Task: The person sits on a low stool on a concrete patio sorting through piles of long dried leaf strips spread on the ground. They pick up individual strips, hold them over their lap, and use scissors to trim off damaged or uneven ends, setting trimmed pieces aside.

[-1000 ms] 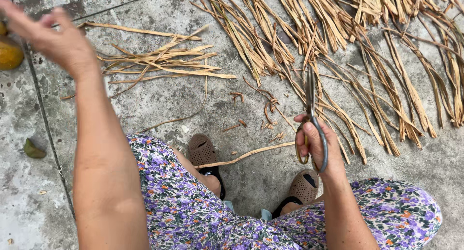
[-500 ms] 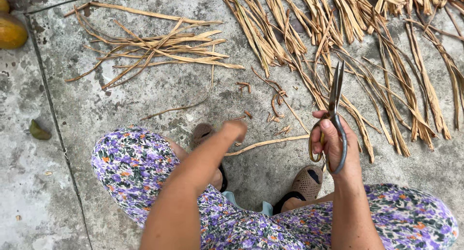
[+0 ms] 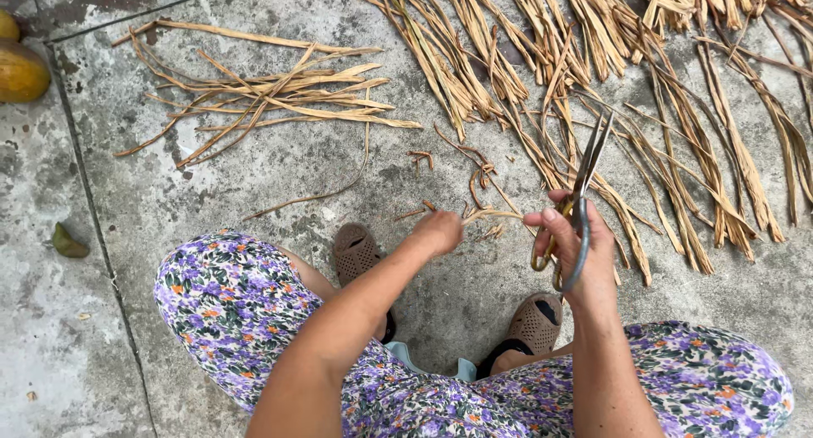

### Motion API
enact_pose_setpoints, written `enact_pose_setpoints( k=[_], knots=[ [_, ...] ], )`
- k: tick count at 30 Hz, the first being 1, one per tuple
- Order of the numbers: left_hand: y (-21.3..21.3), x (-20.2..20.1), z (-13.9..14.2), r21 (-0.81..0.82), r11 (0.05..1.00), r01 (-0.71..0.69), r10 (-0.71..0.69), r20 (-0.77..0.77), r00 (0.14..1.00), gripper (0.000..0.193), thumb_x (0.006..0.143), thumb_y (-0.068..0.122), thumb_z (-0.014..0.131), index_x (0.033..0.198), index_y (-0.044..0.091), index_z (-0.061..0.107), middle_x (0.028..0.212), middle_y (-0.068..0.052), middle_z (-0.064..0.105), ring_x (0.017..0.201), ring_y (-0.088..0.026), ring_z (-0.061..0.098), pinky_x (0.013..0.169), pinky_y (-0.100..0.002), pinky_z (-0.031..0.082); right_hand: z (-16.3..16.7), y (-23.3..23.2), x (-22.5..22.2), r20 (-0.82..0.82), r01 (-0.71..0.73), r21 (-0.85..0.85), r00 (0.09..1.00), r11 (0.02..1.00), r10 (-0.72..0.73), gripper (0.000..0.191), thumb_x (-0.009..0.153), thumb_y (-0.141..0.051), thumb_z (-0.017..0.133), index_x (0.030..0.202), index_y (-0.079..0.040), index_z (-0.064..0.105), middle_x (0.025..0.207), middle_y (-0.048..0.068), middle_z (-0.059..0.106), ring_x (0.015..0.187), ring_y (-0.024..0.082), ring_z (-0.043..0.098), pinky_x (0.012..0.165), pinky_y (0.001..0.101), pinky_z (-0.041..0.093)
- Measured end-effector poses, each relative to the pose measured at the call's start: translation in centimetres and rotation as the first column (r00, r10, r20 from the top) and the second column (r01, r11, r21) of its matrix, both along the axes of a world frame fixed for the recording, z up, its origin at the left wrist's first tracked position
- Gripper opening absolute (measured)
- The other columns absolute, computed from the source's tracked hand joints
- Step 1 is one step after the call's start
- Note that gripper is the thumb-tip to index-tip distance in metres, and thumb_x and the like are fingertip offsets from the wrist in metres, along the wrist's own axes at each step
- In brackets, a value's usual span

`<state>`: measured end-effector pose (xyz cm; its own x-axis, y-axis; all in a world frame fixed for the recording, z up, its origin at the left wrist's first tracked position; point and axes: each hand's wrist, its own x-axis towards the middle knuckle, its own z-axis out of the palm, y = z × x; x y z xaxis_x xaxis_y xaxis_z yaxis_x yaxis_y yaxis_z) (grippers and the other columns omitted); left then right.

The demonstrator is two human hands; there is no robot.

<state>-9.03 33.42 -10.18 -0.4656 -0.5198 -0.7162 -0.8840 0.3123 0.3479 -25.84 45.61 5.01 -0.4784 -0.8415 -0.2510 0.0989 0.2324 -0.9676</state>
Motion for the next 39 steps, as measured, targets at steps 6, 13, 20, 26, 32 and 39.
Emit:
enact_pose_setpoints(
  k=[6,13,20,26,32,39],
  knots=[
    [3.3,0.7,11.6,-0.079,0.967,-0.244,0.116,-0.712,0.692,0.011,0.094,0.009,0.067,0.102,0.013,0.074,0.098,-0.005,0.076,0.083,-0.019,0.074,0.078,-0.038,0.061,0.0,-0.9,1.0,0.026,0.002,0.110,1.000,0.994,-0.005,0.034,0.096,-0.020,0.067,0.126,-0.006,0.061,0.096,0.013,0.076,0.067,0.015,0.066,0.052,0.0300,0.053],
    [9.1,3.9,16.1,-0.155,0.987,0.046,-0.149,-0.763,0.628,0.006,0.095,0.012,0.068,0.099,0.014,0.071,0.098,-0.005,0.073,0.090,-0.021,0.073,0.081,-0.038,0.061,1.0,-1.2,3.4,-0.034,-0.055,-0.084,0.998,0.995,0.052,0.037,0.090,-0.008,0.077,0.123,-0.006,0.062,0.095,0.013,0.072,0.087,0.016,0.072,0.070,0.0278,0.061],
    [2.9,3.2,17.7,0.266,0.883,-0.386,0.439,-0.760,0.480,0.028,0.103,0.027,0.057,0.127,0.014,0.062,0.117,-0.003,0.072,0.087,-0.011,0.068,0.077,-0.028,0.061,2.0,0.4,2.8,0.021,-0.140,-0.225,0.989,0.964,0.149,0.036,0.088,-0.003,0.073,0.121,-0.008,0.060,0.094,0.012,0.078,0.082,0.018,0.077,0.073,0.0311,0.065],
    [-2.1,3.5,19.5,0.540,0.740,-0.401,0.618,-0.781,0.088,0.039,0.103,0.027,0.050,0.138,0.011,0.061,0.113,-0.004,0.076,0.067,-0.005,0.062,0.043,-0.016,0.042,-0.3,1.8,4.2,0.097,-0.337,-0.253,0.924,0.907,0.370,0.037,0.086,0.000,0.073,0.121,-0.007,0.062,0.095,0.012,0.078,0.089,0.020,0.077,0.076,0.0340,0.066],
    [-4.9,4.8,21.0,0.508,0.709,-0.489,0.501,-0.851,-0.158,0.034,0.104,0.022,0.061,0.135,0.009,0.065,0.102,-0.003,0.078,0.062,-0.002,0.053,0.051,-0.015,0.042,-1.8,2.3,5.3,0.027,-0.514,-0.104,0.854,0.852,0.519,0.040,0.084,-0.006,0.078,0.122,-0.011,0.064,0.098,0.008,0.079,0.095,0.017,0.077,0.079,0.0328,0.062],
    [-3.5,5.1,21.9,0.334,0.790,-0.515,0.366,-0.930,-0.041,0.027,0.106,0.022,0.060,0.128,0.008,0.069,0.097,-0.003,0.078,0.065,-0.001,0.053,0.058,-0.016,0.046,-2.1,2.0,4.9,-0.259,-0.512,-0.060,0.837,0.857,0.482,0.054,0.077,-0.017,0.085,0.128,-0.014,0.067,0.117,0.005,0.077,0.107,0.019,0.072,0.092,0.0387,0.060]
  ],
)
